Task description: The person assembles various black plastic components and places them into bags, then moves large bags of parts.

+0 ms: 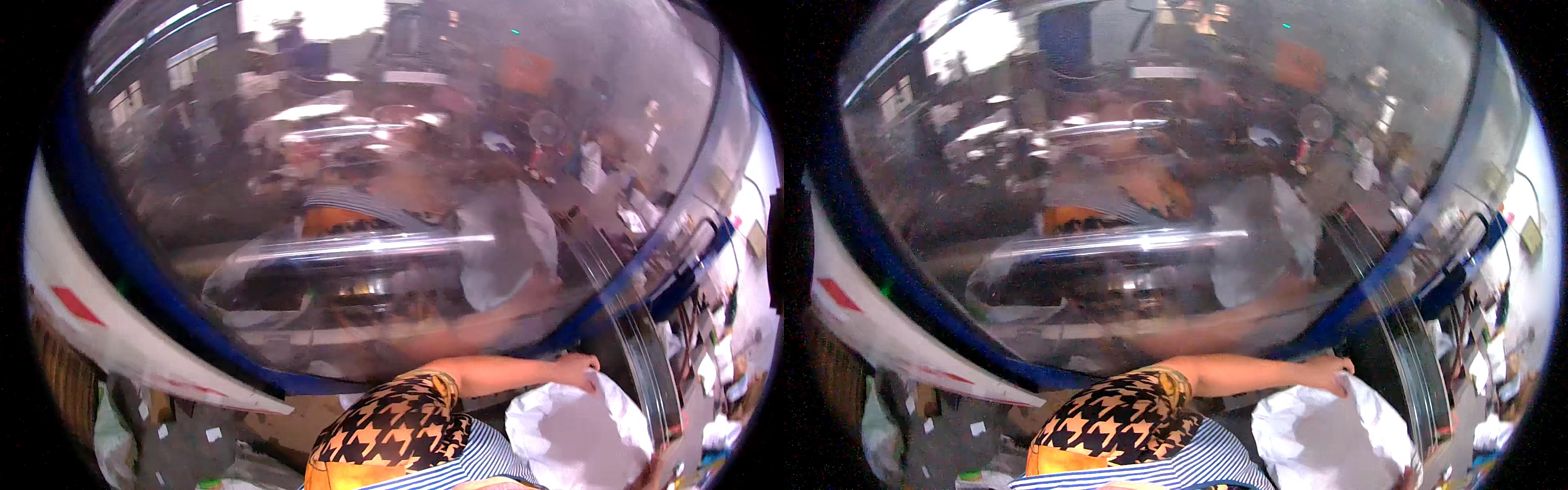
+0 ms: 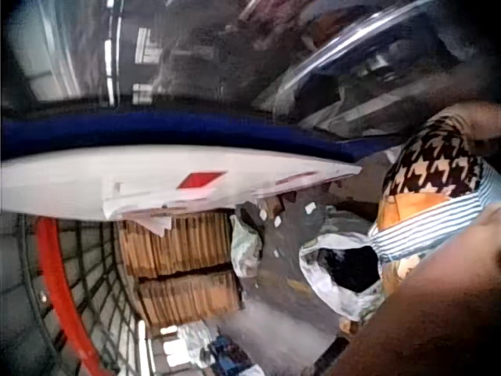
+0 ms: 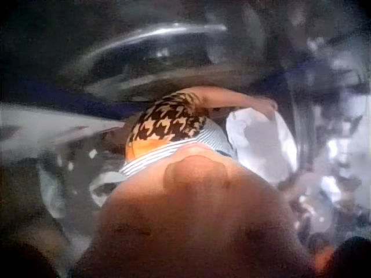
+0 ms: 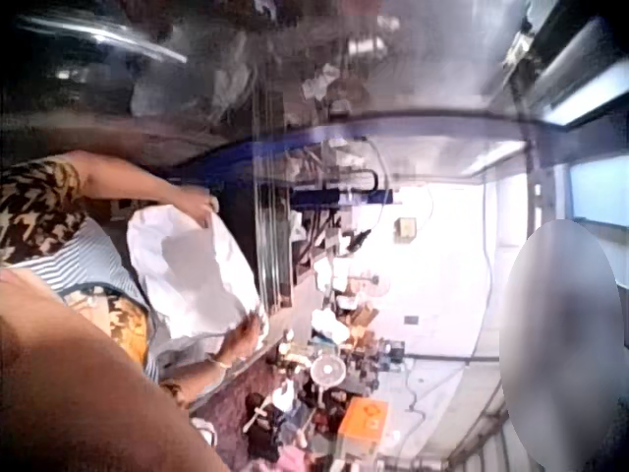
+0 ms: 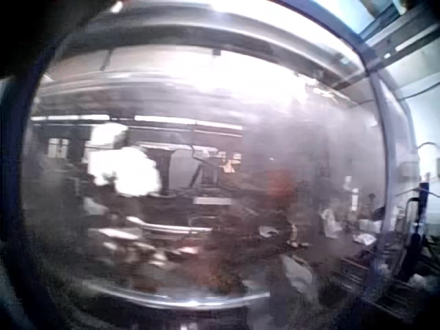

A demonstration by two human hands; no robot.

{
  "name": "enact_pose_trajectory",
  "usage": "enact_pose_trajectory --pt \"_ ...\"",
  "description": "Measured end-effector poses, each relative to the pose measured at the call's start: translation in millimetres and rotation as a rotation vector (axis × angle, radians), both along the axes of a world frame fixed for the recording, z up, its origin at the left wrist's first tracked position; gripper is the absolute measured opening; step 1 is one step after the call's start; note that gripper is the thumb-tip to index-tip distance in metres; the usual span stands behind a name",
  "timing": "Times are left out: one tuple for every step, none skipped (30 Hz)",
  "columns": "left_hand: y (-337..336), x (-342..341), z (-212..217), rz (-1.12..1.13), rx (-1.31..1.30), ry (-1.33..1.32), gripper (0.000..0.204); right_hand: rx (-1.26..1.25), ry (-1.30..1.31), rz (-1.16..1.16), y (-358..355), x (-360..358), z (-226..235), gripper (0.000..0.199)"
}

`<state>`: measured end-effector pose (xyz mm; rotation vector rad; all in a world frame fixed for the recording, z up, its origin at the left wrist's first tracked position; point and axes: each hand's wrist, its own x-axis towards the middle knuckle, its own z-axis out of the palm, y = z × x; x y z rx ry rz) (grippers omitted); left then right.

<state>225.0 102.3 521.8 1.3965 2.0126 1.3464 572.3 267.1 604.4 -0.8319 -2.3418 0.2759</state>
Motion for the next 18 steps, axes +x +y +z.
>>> enact_pose_trajectory --pt "6 -4 -1 -0.029 0.052 0.017 0.053 -0.064 0.08 0.017 16 7 -11 0.027" --pt "-11 -9 14 -0.081 0.034 0.056 0.041 -0.244 0.304 0.147 28 5 -23 0.029" --pt "-17 -17 4 -0.051 0.116 0.115 0.035 -0.433 0.41 0.137 19 -6 -24 0.029" --pt "-30 -18 19 -0.019 0.035 0.193 0.034 -0.598 0.543 0.091 9 -7 -21 0.028" --pt "-44 -21 26 0.039 0.044 0.363 0.031 -0.228 0.27 0.059 6 -8 -23 0.026" --pt "-57 -29 20 0.092 0.035 0.464 0.027 -0.001 0.233 0.091 -25 -30 -8 0.023" --pt "-68 -21 29 0.113 0.107 0.551 0.019 0.246 0.205 0.059 -55 -41 9 0.02" --pt "-69 -18 21 0.164 0.041 0.44 0.017 0.255 0.164 0.047 -61 -40 7 0.023" --pt "-64 -12 17 0.213 -0.027 0.334 0.016 0.264 0.124 0.034 -64 -35 4 0.027" --pt "-61 0 10 0.17 0.059 0.311 0.017 0.26 0.137 0.023 -70 -29 -1 0.026" --pt "-59 0 15 0.145 0.14 0.309 0.021 0.279 0.169 0.038 -59 -35 5 0.026" --pt "-48 1 16 0.099 0.19 0.295 0.026 0.222 0.183 0.032 -66 -33 4 0.026" --pt "-48 0 14 0.08 0.175 0.293 0.026 0.192 0.197 0.048 -66 -29 2 0.026" --pt "-45 4 11 0.031 0.152 0.462 0.032 0.173 0.23 0.049 -63 -22 -2 0.026" --pt "-42 9 9 -0.017 0.131 0.63 0.038 0.155 0.263 0.052 -60 -14 -5 0.026" --pt "-37 17 6 -0.026 0.005 0.61 0.046 0.147 0.253 0.04 -59 -5 -5 0.026" --pt "-42 31 1 -0.016 -0.012 0.613 0.046 0.117 0.273 0.034 -64 8 -6 0.026" --pt "-46 46 -3 0.0 -0.129 0.59 0.046 0.088 0.293 0.029 -68 22 -8 0.025"
